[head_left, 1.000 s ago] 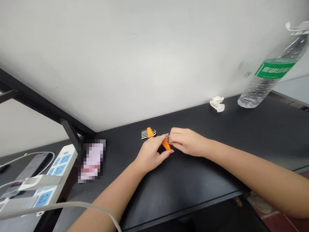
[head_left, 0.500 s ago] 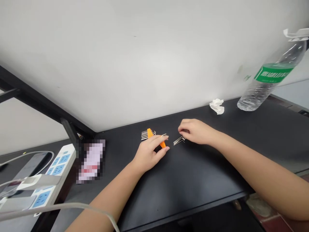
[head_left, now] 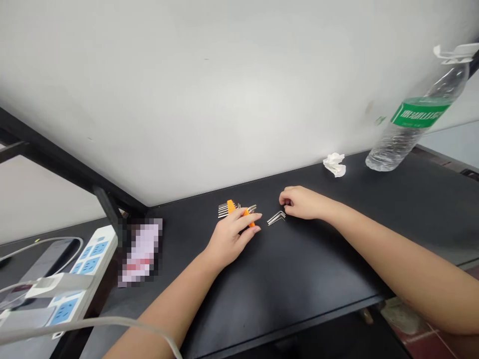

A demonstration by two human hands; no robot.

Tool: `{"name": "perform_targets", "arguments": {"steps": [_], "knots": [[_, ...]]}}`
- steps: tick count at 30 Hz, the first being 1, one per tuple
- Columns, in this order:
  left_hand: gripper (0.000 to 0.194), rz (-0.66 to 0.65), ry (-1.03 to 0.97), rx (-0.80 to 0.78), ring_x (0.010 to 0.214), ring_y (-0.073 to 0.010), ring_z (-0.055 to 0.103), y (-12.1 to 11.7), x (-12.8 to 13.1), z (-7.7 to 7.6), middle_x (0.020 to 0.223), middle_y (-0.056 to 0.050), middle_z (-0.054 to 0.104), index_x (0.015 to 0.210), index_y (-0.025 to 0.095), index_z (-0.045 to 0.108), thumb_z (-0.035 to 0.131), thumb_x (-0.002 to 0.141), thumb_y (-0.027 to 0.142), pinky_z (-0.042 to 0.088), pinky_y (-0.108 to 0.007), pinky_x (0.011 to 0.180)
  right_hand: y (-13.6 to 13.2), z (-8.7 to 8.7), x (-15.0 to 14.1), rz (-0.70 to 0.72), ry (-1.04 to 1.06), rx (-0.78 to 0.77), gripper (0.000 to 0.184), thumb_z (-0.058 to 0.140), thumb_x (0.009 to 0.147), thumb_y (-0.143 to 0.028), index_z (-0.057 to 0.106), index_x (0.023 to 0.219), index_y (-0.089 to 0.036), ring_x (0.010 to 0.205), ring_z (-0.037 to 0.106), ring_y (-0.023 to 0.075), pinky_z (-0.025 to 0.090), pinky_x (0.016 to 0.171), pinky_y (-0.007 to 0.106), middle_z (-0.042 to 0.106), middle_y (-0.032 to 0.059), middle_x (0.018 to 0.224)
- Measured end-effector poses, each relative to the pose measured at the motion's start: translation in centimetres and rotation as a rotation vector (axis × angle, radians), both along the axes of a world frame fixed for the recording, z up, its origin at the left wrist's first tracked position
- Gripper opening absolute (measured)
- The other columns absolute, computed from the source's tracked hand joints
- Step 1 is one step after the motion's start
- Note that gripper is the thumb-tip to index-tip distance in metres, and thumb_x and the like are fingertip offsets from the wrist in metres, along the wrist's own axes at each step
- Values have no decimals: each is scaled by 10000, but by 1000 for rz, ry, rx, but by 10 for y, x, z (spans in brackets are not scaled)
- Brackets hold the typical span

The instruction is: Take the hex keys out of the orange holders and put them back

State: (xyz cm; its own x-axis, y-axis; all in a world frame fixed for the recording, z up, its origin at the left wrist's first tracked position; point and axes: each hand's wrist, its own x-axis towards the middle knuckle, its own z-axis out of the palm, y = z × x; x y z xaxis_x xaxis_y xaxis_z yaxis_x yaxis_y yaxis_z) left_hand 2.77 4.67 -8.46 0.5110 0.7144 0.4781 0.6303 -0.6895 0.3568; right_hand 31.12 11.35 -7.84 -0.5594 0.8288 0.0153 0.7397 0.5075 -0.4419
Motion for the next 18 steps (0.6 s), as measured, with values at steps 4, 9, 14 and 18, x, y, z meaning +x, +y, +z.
{"name": "perform_targets", "arguments": {"steps": [4,9,14,18], "knots": [[305,0,-4,-41,1066,-200,704,0,0,-1,1171,-76,728,1271,249,662,611,984,337,579,-347,941,-2,1,-2,69,19,-21,134,622,844,-205,719,935,-222,804,596,166,451,708,274,640,47,995],[290,-7,-46,-28,1054,-209,725,0,1,0,1122,-74,751,1232,223,657,640,965,336,583,-365,955,-4,8,-6,-39,-73,-82,34,669,765,-183,661,795,-197,734,591,169,439,632,271,654,54,931],[317,-4,-55,-33,1061,-212,733,0,2,1,1156,-69,752,1262,233,642,643,958,325,589,-370,964,-4,12,-1,-98,-41,-235,58,675,750,-179,651,795,-207,657,595,162,417,554,263,691,35,862],[533,40,-38,-91,1039,-206,743,-1,0,-2,1254,-50,728,1433,292,533,685,926,357,600,-367,962,-11,16,-4,21,203,-246,40,625,818,-170,637,840,-201,636,578,135,440,590,247,662,-11,761]]}}
